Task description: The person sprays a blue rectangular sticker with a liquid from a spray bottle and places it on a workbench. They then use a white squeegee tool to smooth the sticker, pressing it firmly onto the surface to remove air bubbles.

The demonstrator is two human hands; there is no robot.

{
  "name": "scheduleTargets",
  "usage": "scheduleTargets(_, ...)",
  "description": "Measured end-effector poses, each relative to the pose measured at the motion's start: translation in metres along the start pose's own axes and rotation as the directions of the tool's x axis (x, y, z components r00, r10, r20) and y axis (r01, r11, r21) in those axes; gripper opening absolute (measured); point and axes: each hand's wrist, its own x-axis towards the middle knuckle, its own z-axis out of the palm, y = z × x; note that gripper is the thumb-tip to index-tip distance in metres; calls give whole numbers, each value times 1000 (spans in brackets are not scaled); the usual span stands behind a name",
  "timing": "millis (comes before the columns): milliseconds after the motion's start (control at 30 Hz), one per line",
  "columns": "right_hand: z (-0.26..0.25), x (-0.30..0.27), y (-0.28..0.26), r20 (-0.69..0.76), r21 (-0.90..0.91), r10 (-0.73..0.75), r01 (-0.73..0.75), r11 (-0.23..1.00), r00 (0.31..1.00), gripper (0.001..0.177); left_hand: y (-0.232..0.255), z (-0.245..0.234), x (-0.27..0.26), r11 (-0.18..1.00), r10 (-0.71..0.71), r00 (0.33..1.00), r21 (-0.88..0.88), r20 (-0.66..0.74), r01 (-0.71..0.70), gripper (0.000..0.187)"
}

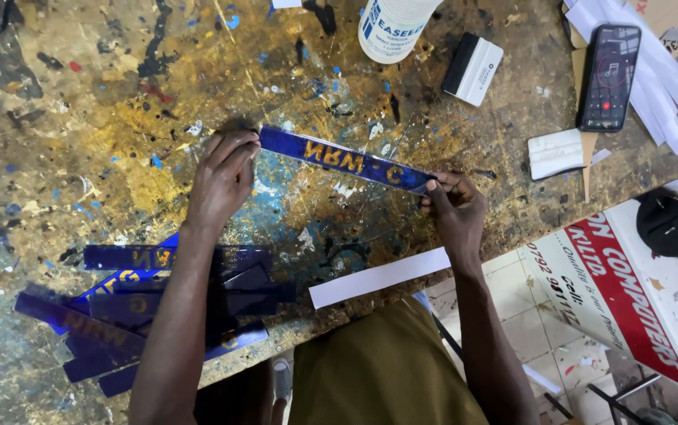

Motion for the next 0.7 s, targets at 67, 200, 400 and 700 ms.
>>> scheduleTargets(67, 0, -1, -1, -4, -1, 4, -4, 1000, 1000, 22, -1, -3, -1, 1000, -18, 999, -4, 29, 18, 18)
scheduleTargets(200, 0, 0, -1, 0, 29, 24, -24, 999, 1000, 22, -5, -3, -6, 999, 40, 999, -10, 4, -40, 15)
scheduleTargets(400, 0, -1, -3, 7, 19, 7, -7, 1000, 1000, 21, 4, -12, -3, 999, 42, 999, -15, 19, -41, 16)
scheduleTargets(700, 0, -1, -3, 6, 21, 21, -21, 1000, 1000, 21, -6, -6, -12, 998, 54, 998, 25, 21, -55, 18)
